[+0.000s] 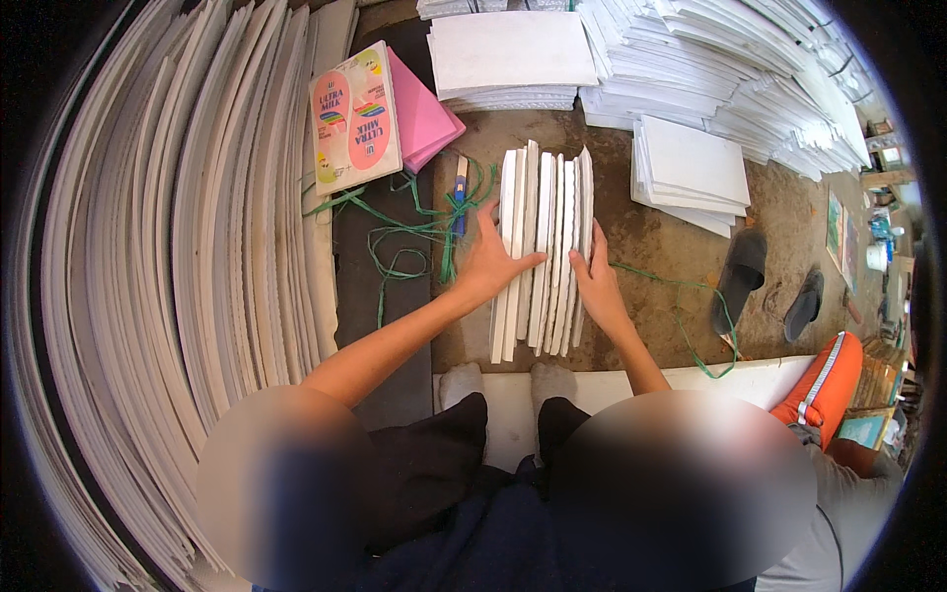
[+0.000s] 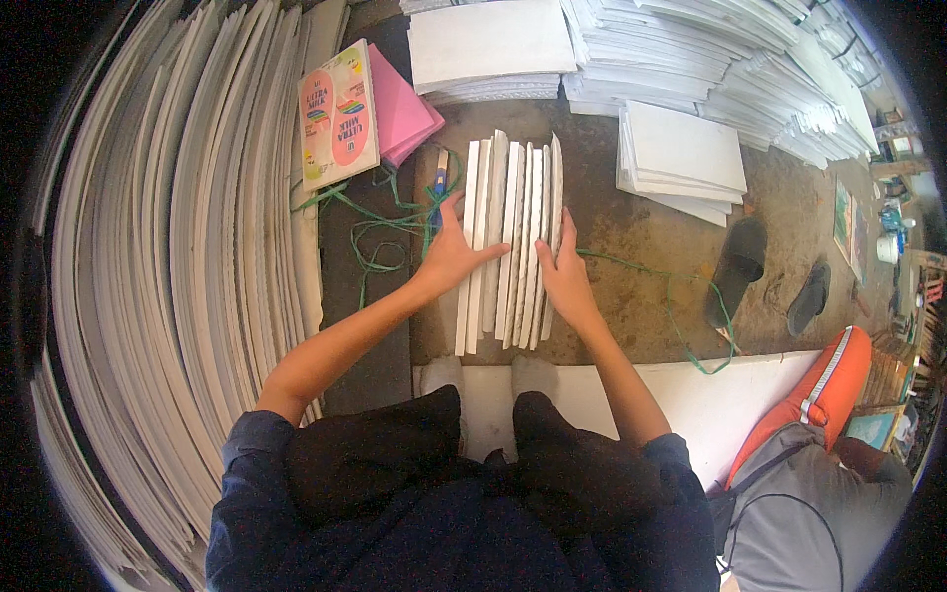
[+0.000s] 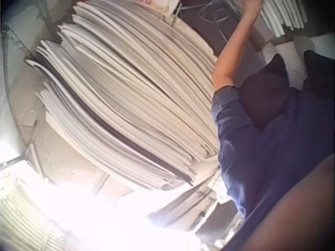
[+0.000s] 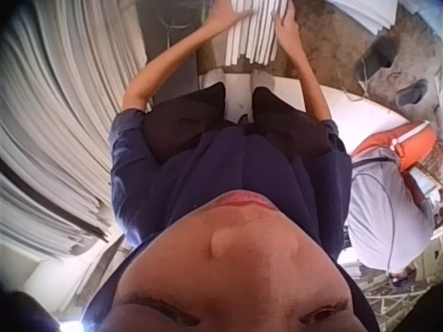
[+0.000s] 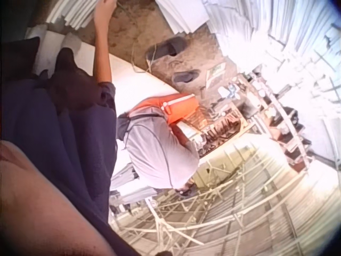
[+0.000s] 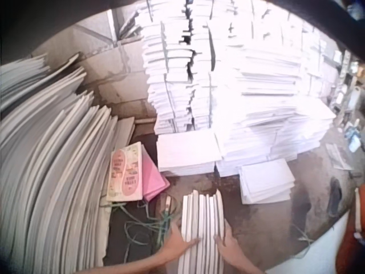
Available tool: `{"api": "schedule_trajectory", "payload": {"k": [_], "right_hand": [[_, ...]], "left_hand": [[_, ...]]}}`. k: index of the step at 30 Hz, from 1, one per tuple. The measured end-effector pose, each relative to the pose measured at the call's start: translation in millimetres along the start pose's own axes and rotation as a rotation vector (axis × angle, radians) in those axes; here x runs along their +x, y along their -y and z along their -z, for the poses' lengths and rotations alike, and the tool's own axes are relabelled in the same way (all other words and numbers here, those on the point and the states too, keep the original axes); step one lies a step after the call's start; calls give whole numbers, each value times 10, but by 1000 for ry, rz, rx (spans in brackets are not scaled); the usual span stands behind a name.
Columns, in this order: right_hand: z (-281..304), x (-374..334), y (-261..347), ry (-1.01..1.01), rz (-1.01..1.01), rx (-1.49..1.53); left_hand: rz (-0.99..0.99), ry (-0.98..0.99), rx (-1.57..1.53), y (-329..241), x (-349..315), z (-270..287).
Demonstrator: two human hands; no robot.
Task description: The person stacks white textured paper sheets into a neat pile on the floor. They then wrap a green string around the stack multiple times to secure it into a bundle. The person repeats this process, creating multiple tied bundles of paper.
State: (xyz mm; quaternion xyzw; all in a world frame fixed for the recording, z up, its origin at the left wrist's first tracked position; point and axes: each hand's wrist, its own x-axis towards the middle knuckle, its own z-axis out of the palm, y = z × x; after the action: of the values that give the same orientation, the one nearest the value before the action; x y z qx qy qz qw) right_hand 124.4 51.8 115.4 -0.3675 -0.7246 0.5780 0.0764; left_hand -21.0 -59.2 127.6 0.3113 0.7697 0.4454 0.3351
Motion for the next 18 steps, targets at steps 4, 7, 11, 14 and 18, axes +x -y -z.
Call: {"api": "schedule_trajectory", "payload": {"k": [4, 7, 11, 14, 18], "right_hand": [[13, 52, -56, 0, -3, -25], [-17, 62, -32, -4, 13, -38], [-85, 69, 29, 8, 62, -95], [-14, 88, -44, 29, 39, -51], [15, 100, -75, -38, 57, -5]], "left_hand": [[-42, -38, 68, -21, -19, 36], [-97, -74, 93, -31, -14, 42], [-104, -70, 94, -81, -5, 69], [-83, -49, 84, -92, -16, 85], [-84, -58, 94, -41, -4, 75]]}}
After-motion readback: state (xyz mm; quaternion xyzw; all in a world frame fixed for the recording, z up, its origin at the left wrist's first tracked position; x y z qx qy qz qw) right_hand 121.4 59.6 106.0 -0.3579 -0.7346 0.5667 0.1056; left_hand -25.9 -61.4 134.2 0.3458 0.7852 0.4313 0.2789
